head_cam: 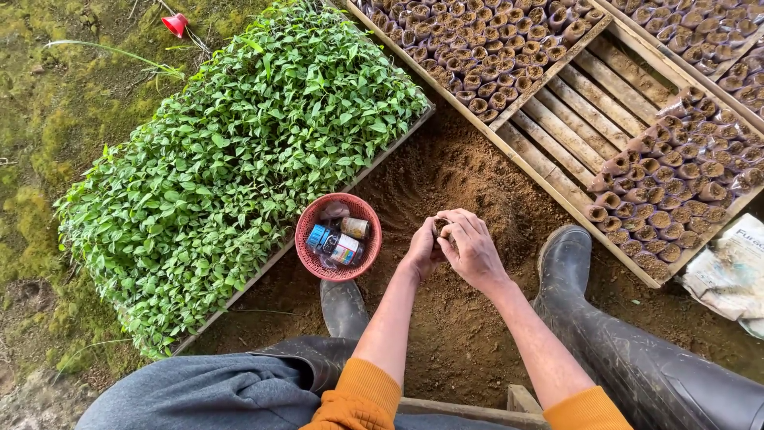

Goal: The person scoops soil from a pile on the ground and packs it into small plastic seedling pots. They repeatedly fill the pots by hand and place them into a wooden tray. A red basket containing small containers is visible nearby.

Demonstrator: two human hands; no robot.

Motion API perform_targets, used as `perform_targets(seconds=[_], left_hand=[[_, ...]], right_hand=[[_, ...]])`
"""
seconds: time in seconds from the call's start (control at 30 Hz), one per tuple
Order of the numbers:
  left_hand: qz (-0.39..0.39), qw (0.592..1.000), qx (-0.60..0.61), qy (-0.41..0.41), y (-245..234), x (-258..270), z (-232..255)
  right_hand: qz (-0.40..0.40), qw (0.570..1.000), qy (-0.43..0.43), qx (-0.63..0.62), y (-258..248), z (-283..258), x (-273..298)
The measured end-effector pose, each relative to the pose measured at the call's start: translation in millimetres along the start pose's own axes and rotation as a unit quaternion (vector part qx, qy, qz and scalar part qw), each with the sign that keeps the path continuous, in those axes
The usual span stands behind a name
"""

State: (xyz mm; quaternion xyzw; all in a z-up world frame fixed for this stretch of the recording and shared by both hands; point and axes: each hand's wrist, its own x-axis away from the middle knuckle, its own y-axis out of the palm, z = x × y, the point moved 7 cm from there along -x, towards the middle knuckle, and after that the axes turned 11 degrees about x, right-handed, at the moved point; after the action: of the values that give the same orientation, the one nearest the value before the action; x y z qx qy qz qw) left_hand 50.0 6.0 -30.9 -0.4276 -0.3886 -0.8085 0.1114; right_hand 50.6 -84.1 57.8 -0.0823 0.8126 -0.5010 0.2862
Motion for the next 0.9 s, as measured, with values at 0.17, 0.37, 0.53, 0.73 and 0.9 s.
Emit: perform_targets(seconds=[0.17,0.37,0.53,0.73,0.9], left_hand=[[0.005,1.000,0.000,0.002,4,10,7],[0.007,1.000,-0.016,0.005,-11,-5,-5],[-0.011,1.000,-0.004,0.018,-16,-15,-6],[-0.008,1.000,0.011,0.012,-25,-23,-11],[-0.053,0.997,-0.005,-0.055,-26,-24,-20]], right_hand=[[0.014,1.000,0.004,0.025,-14,-3,-9],[0.018,0.997,-0.025,0.075,-3,-3,-1],[-0.007,0.999,0.029,-0.015,-8,0,-3],[0.008,0.999,-0.018,0.028,-4,0,6],[-0.006,0.998,-0.048,0.030,-9,0,2]])
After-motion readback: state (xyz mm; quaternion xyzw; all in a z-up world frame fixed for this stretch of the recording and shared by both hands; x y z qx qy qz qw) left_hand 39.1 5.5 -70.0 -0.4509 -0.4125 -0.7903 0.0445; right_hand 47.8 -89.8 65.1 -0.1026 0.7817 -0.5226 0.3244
